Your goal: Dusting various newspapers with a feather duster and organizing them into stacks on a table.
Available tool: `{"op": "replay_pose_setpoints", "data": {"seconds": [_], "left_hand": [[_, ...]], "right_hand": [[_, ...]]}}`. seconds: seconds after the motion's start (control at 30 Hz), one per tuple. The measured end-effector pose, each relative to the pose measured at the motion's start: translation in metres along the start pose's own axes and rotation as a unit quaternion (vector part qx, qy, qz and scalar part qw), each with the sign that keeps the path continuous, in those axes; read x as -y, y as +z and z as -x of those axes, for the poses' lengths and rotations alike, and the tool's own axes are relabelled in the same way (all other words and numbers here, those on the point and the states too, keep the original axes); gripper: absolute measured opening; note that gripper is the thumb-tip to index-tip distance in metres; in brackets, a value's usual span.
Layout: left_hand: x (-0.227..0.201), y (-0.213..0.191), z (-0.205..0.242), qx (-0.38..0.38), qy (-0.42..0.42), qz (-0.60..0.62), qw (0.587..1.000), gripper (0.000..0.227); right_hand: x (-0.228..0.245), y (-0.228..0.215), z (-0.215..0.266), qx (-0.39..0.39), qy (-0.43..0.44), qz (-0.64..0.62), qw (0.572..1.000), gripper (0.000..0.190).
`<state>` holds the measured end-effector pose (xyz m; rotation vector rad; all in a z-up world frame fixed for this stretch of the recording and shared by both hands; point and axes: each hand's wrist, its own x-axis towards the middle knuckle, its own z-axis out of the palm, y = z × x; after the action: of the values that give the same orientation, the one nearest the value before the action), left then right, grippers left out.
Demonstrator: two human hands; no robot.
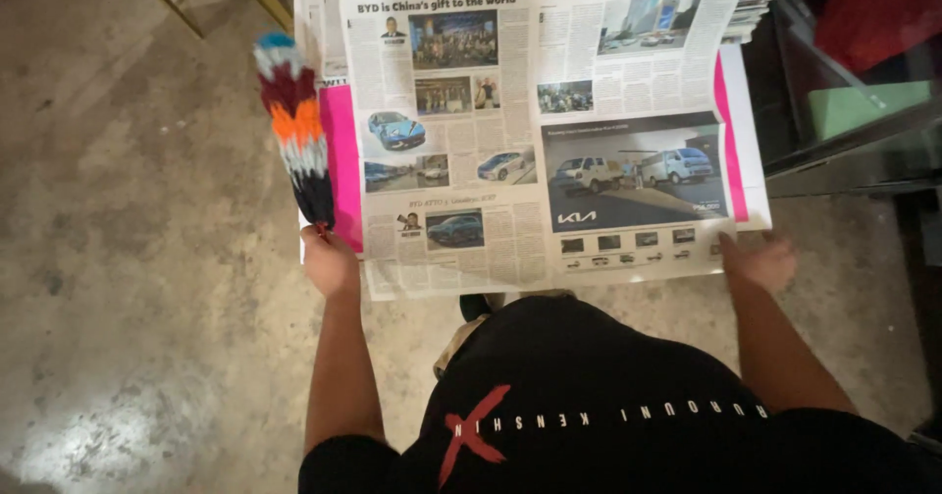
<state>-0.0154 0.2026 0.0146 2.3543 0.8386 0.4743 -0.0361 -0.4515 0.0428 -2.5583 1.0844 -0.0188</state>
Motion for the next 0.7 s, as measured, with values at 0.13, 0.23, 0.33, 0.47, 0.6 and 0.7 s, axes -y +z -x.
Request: {"op": "replay_pose_setpoints", "data": {"seconds": [0.13,0.23,0.33,0.47,0.6,0.7], "left_hand": [[0.006,0.006,0.003,-0.018,0.055,-0.058,0.997,0.023],[-0.033,0.003,0.030,-0.172,0.128,-0.130,0.968,0.038],[-0.055,0.029,0.069,0.034,0.210,-0.221,0.952,0.077],[-0.090,0.043,0.118,0.213,0.376,-0.139,0.891,0.070],[-0.099,0.042,0.116,0.242,0.364,-0.140,0.888,0.071],[-0.105,0.037,0.108,0.271,0.361,-0.140,0.881,0.068]], "right_hand": [[-0.048,0.032,-0.028,0.081,0.140,-0.054,0.985,0.082],[-0.075,0.066,-0.042,0.182,0.290,-0.359,0.868,0.072],[-0.050,0.049,-0.033,0.225,0.211,-0.455,0.835,0.061],[0.065,-0.042,0.017,0.223,0.078,-0.615,0.752,0.047],[0.140,-0.078,0.048,0.275,-0.074,-0.683,0.673,0.046],[0.144,-0.045,0.041,0.354,-0.238,-0.626,0.653,0.047]]}}
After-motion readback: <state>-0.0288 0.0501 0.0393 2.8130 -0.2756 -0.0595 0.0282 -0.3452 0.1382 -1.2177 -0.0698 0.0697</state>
